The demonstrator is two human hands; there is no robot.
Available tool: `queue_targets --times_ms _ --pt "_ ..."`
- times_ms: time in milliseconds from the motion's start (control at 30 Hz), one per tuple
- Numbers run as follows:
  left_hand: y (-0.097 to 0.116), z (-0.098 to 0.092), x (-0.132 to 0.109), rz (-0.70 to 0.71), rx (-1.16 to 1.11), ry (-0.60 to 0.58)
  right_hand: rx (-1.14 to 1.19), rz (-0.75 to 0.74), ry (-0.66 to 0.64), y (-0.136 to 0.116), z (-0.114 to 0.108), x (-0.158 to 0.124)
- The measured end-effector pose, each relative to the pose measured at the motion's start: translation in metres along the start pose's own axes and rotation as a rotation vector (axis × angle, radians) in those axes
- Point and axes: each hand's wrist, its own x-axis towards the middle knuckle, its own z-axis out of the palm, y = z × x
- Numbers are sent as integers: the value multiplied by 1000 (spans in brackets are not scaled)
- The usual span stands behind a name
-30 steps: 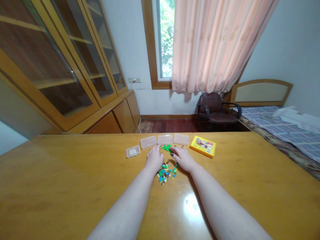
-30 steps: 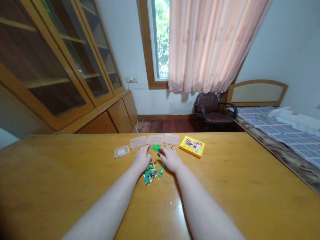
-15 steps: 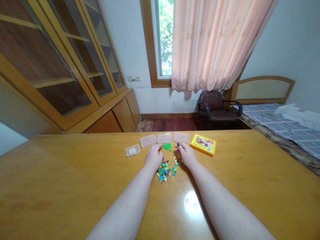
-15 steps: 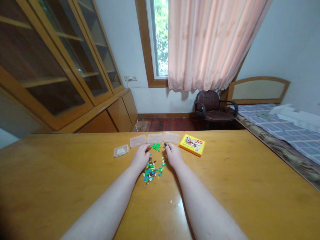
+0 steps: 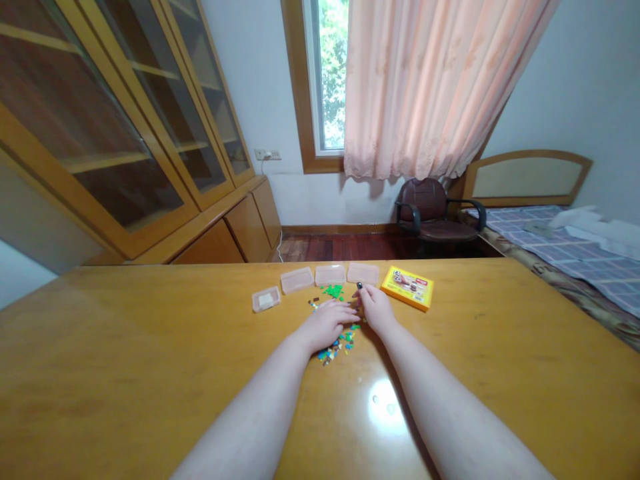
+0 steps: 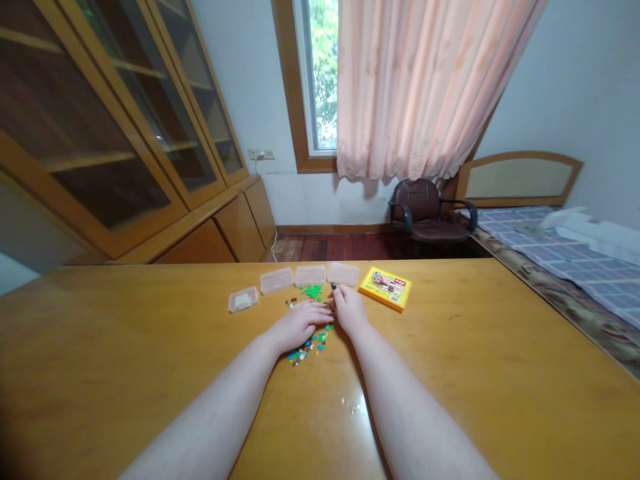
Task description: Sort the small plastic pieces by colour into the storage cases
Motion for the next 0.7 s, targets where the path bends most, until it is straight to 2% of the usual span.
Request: queue_targets --times_ms 133,367,467,700 --pt "-1 -1 0 -20 26 -60 3 -4 19 1 1 0" --pt "-9 2 0 72 76 85 7 -8 24 8 3 2" --pt "-11 5 1 124 93 98 11 -9 30 8 4 2" --pt "-7 2 0 75 91 139 13 -15 28 9 4 1"
